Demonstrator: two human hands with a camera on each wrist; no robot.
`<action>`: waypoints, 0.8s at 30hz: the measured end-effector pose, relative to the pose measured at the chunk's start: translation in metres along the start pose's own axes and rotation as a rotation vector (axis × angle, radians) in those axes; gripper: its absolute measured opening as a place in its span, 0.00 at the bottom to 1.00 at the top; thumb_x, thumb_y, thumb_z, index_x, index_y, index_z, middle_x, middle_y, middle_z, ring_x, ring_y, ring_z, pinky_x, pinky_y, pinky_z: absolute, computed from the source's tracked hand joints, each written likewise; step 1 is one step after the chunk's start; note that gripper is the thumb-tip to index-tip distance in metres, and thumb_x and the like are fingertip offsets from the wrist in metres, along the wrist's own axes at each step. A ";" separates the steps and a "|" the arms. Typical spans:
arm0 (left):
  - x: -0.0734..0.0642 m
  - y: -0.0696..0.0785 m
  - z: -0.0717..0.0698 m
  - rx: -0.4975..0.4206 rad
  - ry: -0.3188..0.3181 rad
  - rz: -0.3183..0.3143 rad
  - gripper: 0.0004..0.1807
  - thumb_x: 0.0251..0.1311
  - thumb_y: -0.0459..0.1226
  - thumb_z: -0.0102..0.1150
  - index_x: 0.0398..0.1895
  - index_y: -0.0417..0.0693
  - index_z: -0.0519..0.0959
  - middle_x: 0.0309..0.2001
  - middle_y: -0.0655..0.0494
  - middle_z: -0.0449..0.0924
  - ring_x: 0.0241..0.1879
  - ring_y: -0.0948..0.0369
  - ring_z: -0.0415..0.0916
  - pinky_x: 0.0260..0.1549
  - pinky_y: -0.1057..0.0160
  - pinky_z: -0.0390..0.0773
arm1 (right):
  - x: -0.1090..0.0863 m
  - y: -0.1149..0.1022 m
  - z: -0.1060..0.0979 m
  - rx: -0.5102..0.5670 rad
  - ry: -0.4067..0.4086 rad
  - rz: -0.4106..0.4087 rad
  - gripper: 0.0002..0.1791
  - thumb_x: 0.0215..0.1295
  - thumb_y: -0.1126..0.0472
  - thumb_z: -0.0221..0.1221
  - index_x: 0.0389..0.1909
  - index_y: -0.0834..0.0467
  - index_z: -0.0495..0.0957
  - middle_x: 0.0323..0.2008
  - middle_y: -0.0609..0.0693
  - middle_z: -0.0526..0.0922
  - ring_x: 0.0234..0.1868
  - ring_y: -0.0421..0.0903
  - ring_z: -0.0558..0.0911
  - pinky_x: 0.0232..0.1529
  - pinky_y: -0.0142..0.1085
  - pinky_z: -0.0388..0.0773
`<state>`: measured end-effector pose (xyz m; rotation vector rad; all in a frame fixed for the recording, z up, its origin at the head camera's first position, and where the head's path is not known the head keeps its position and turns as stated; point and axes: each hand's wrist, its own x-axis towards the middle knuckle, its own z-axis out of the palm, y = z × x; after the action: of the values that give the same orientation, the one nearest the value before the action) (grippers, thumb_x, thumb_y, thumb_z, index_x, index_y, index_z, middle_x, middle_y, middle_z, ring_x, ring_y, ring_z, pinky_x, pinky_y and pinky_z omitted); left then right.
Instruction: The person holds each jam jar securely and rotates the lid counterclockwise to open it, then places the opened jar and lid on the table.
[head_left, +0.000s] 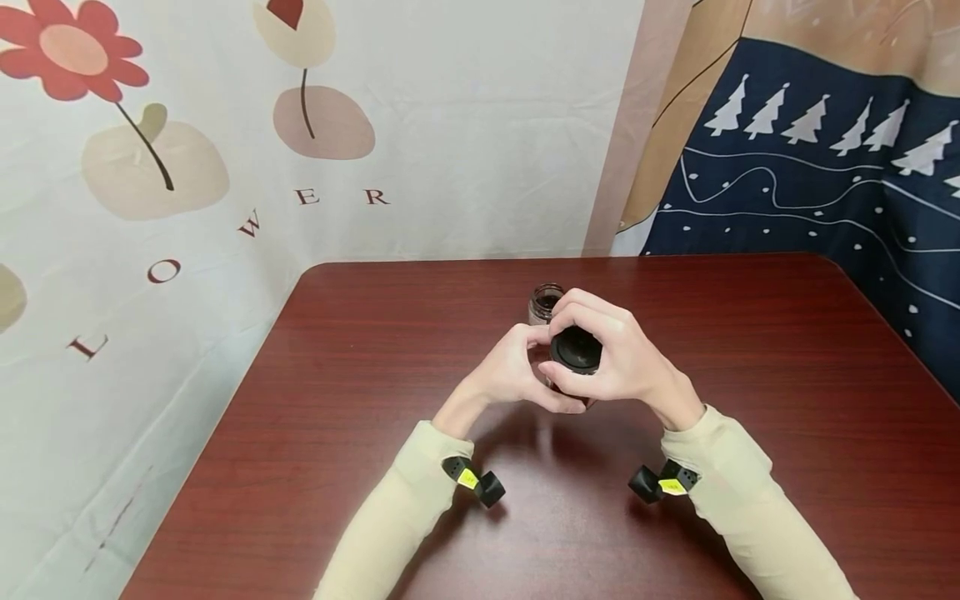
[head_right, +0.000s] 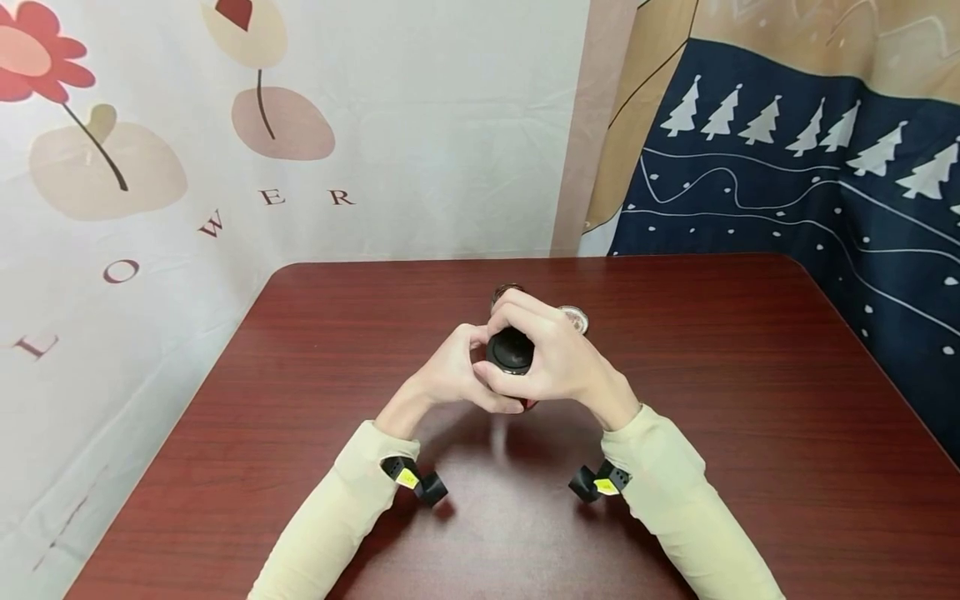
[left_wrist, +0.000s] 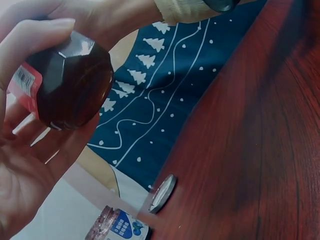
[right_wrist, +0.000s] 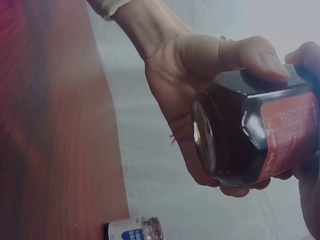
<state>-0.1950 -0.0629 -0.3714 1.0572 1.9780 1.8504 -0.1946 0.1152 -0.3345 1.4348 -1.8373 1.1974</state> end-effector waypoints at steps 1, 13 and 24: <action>0.000 0.000 -0.001 -0.010 -0.012 -0.006 0.25 0.32 0.25 0.83 0.39 0.41 0.83 0.34 0.52 0.85 0.33 0.55 0.80 0.37 0.61 0.82 | 0.001 -0.001 0.001 0.006 -0.006 -0.006 0.13 0.61 0.55 0.65 0.35 0.62 0.79 0.35 0.50 0.79 0.38 0.45 0.76 0.41 0.31 0.73; -0.002 0.003 -0.005 0.003 -0.193 0.093 0.26 0.29 0.23 0.82 0.38 0.34 0.82 0.33 0.52 0.85 0.39 0.59 0.80 0.48 0.55 0.80 | 0.008 -0.019 0.003 0.062 -0.047 -0.086 0.14 0.65 0.51 0.63 0.36 0.59 0.79 0.35 0.48 0.79 0.38 0.44 0.77 0.41 0.31 0.71; -0.002 0.011 -0.004 0.044 -0.079 0.109 0.26 0.35 0.28 0.83 0.43 0.43 0.83 0.35 0.55 0.86 0.37 0.55 0.80 0.42 0.56 0.80 | 0.004 -0.021 -0.015 -0.008 -0.129 0.070 0.23 0.64 0.43 0.67 0.48 0.57 0.82 0.47 0.51 0.78 0.46 0.44 0.77 0.47 0.30 0.73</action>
<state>-0.1925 -0.0679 -0.3610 1.2545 1.9611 1.7953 -0.1781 0.1250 -0.3172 1.4851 -1.9923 1.1527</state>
